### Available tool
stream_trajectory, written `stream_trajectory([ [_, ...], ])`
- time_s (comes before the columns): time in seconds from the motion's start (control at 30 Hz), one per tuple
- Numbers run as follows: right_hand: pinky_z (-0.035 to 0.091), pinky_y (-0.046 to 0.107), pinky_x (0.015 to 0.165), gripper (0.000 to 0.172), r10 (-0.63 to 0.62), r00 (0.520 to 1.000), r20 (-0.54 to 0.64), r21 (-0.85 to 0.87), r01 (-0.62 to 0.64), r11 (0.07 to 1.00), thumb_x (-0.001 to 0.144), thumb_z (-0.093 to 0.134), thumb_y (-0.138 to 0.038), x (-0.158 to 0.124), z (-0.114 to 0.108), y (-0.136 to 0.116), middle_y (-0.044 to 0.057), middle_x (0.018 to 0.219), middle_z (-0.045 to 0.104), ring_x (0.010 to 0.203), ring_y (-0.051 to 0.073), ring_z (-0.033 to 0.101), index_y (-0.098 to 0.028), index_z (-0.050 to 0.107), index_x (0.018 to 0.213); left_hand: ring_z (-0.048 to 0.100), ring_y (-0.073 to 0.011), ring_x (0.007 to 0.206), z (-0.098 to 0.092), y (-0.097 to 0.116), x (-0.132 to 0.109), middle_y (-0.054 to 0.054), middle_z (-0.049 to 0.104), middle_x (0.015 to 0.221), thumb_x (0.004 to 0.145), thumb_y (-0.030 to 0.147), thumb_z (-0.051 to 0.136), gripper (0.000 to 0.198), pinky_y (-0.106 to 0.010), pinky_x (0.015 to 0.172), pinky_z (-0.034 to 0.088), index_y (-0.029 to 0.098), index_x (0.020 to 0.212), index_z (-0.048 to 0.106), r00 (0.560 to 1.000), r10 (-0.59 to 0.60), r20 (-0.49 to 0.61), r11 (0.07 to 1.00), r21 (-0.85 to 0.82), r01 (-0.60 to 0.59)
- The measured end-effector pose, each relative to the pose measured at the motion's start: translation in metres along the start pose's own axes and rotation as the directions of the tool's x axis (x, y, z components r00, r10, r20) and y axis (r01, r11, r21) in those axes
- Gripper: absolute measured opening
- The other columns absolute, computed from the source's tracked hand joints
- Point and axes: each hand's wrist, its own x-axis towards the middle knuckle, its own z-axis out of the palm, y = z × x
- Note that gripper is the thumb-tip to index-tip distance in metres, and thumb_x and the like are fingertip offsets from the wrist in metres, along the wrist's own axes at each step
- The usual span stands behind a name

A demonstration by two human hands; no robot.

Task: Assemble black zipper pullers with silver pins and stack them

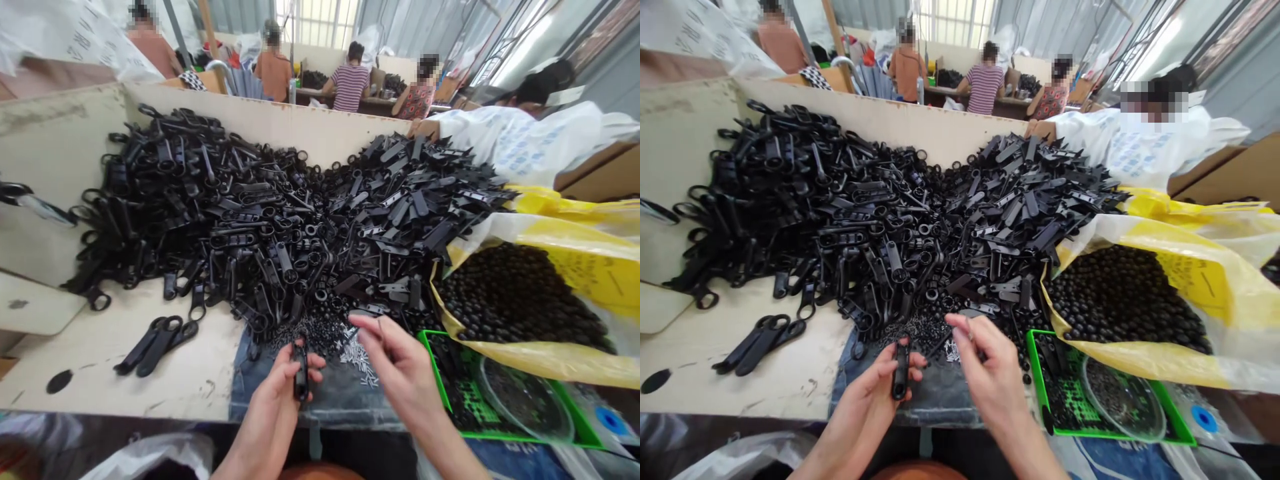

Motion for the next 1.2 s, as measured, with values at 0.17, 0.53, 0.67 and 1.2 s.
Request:
stream_trajectory([
  [0.17, 0.056, 0.021, 0.062, 0.02, -0.219, 0.975, -0.021, -0.04, 0.218, 0.975, 0.097, 0.06, -0.011, -0.03, 0.032, -0.011, 0.005, 0.093, 0.079, 0.071, 0.014, 0.073, -0.019, 0.072, 0.112, 0.064, -0.0222, 0.098, 0.018, -0.001, 0.002, -0.005, 0.074, 0.108, 0.083, 0.027, 0.068, 0.034, -0.035, 0.084, 0.044, 0.022, 0.115, 0.062, 0.997, 0.067, -0.035, 0.985, -0.157, -0.071],
  [0.53, 0.051, 0.023, 0.058, 0.017, -0.373, 0.926, -0.06, -0.269, 0.345, 0.899, 0.098, 0.06, -0.009, -0.046, 0.047, -0.013, 0.004, 0.078, 0.078, 0.059, 0.013, 0.071, -0.016, 0.073, 0.109, 0.064, -0.0192, 0.104, 0.034, -0.004, -0.001, -0.005, 0.073, 0.118, 0.077, 0.022, 0.072, 0.036, -0.035, 0.098, 0.045, 0.023, 0.112, 0.063, 0.976, 0.175, -0.133, 0.959, -0.203, -0.2],
  [0.67, 0.047, 0.025, 0.058, 0.015, -0.391, 0.917, -0.074, -0.293, 0.355, 0.888, 0.098, 0.063, -0.009, -0.046, 0.044, -0.013, 0.005, 0.081, 0.079, 0.06, 0.013, 0.07, -0.015, 0.071, 0.109, 0.065, -0.0192, 0.103, 0.036, -0.004, -0.001, -0.006, 0.074, 0.114, 0.078, 0.019, 0.069, 0.029, -0.035, 0.096, 0.047, 0.023, 0.106, 0.062, 0.979, 0.153, -0.137, 0.95, -0.253, -0.184],
  [1.2, 0.045, 0.027, 0.059, 0.017, -0.387, 0.922, -0.016, -0.415, 0.346, 0.841, 0.101, 0.058, -0.011, -0.044, 0.048, -0.014, 0.004, 0.075, 0.076, 0.062, 0.014, 0.069, -0.015, 0.075, 0.103, 0.064, -0.0191, 0.116, 0.039, -0.008, 0.002, -0.007, 0.069, 0.132, 0.095, 0.022, 0.061, 0.016, -0.036, 0.101, 0.051, 0.024, 0.11, 0.06, 0.984, 0.141, -0.111, 0.964, -0.212, -0.162],
])
